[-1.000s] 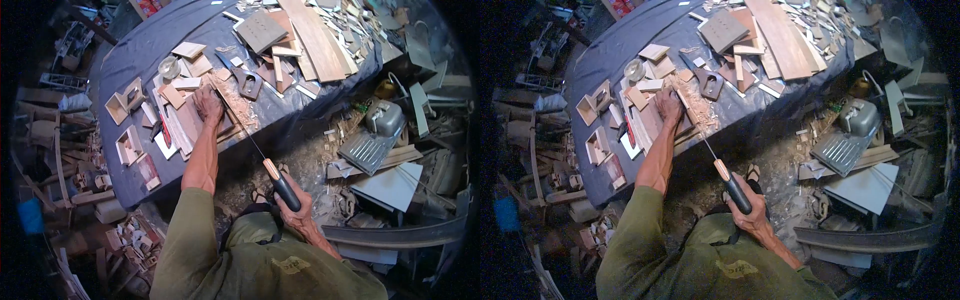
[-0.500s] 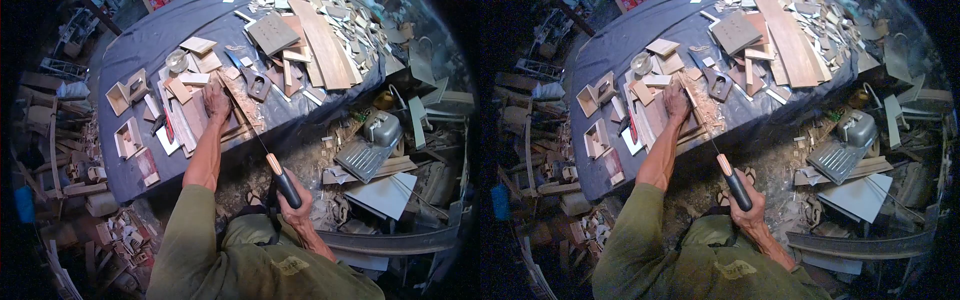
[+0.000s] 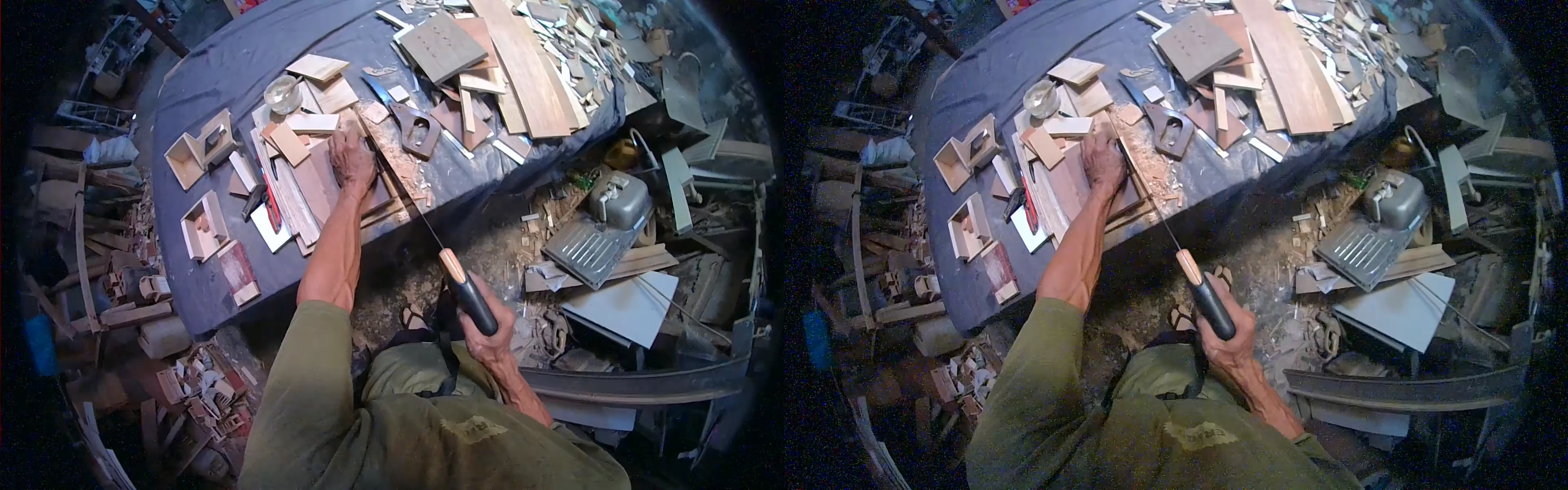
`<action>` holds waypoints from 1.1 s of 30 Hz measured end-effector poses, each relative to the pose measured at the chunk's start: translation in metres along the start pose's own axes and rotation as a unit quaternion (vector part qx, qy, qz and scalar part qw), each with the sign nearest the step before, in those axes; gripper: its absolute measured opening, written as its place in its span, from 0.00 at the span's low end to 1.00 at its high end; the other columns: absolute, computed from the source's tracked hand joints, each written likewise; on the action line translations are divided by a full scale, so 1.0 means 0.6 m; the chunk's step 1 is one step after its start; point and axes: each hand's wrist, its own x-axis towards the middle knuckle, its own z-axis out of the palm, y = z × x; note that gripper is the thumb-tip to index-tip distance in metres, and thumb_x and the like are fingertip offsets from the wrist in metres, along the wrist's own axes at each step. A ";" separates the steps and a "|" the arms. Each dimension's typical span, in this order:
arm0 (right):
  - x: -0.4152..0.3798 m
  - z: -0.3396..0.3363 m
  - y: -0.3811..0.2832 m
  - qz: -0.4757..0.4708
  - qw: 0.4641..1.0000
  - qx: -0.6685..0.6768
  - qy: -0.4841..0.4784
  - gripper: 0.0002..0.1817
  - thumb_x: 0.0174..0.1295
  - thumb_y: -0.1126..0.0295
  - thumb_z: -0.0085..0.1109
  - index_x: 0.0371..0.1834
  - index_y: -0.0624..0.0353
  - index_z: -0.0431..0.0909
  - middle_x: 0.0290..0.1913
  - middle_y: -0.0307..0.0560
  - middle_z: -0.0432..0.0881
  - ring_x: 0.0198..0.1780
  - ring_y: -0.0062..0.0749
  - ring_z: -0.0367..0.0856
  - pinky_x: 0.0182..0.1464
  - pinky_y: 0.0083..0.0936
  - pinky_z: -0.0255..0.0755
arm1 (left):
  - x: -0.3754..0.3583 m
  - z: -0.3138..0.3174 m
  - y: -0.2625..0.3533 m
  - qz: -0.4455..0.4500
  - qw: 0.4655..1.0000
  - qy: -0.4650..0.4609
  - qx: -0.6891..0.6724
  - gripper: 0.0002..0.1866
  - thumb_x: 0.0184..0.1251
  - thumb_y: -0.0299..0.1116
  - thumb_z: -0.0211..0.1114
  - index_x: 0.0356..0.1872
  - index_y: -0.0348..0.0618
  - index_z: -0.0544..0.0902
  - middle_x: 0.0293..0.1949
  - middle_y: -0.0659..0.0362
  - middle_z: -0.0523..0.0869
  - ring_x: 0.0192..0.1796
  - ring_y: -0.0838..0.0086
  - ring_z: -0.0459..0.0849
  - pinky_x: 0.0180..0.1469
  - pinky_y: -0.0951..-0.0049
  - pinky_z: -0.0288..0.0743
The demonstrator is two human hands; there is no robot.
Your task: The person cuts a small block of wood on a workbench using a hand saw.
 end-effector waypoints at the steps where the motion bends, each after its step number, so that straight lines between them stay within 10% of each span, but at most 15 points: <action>1: -0.006 -0.003 -0.001 -0.013 1.000 -0.013 -0.007 0.34 0.53 0.81 0.62 0.68 0.61 0.75 0.41 0.50 0.88 0.36 0.25 0.85 0.41 0.22 0.78 | 0.001 0.001 -0.001 -0.004 1.000 -0.008 -0.002 0.07 0.59 0.25 0.60 0.39 0.40 0.81 0.41 0.47 0.79 0.49 0.48 0.77 0.52 0.51 0.72; 11: 0.002 0.013 -0.005 0.036 0.999 -0.004 -0.008 0.30 0.58 0.79 0.66 0.67 0.63 0.75 0.53 0.52 0.86 0.51 0.25 0.82 0.54 0.22 0.75 | 0.004 -0.016 -0.008 0.028 0.998 0.027 -0.057 0.09 0.64 0.28 0.59 0.43 0.39 0.81 0.44 0.44 0.80 0.50 0.46 0.77 0.54 0.51 0.71; 14: 0.001 0.019 0.030 -0.081 0.996 -0.041 0.012 0.33 0.56 0.78 0.65 0.70 0.56 0.73 0.41 0.51 0.88 0.35 0.26 0.85 0.40 0.23 0.78 | 0.000 -0.054 -0.007 0.064 0.995 -0.056 -0.059 0.10 0.65 0.29 0.60 0.45 0.38 0.81 0.44 0.43 0.80 0.51 0.46 0.77 0.55 0.51 0.71; 24: -0.010 0.026 0.072 -0.034 0.999 -0.025 0.002 0.33 0.58 0.78 0.65 0.70 0.53 0.74 0.44 0.46 0.85 0.36 0.22 0.81 0.39 0.23 0.76 | 0.023 -0.101 -0.044 0.174 0.937 -0.303 0.010 0.34 0.57 0.49 0.74 0.55 0.29 0.78 0.62 0.38 0.76 0.65 0.42 0.72 0.69 0.53 0.68; 33: -0.015 0.017 0.054 0.000 0.998 0.055 -0.032 0.34 0.61 0.77 0.66 0.73 0.54 0.70 0.40 0.45 0.84 0.34 0.21 0.83 0.36 0.25 0.77 | 0.021 -0.064 -0.053 0.193 0.945 -0.265 -0.014 0.31 0.50 0.40 0.77 0.51 0.30 0.77 0.51 0.39 0.79 0.56 0.41 0.76 0.61 0.53 0.72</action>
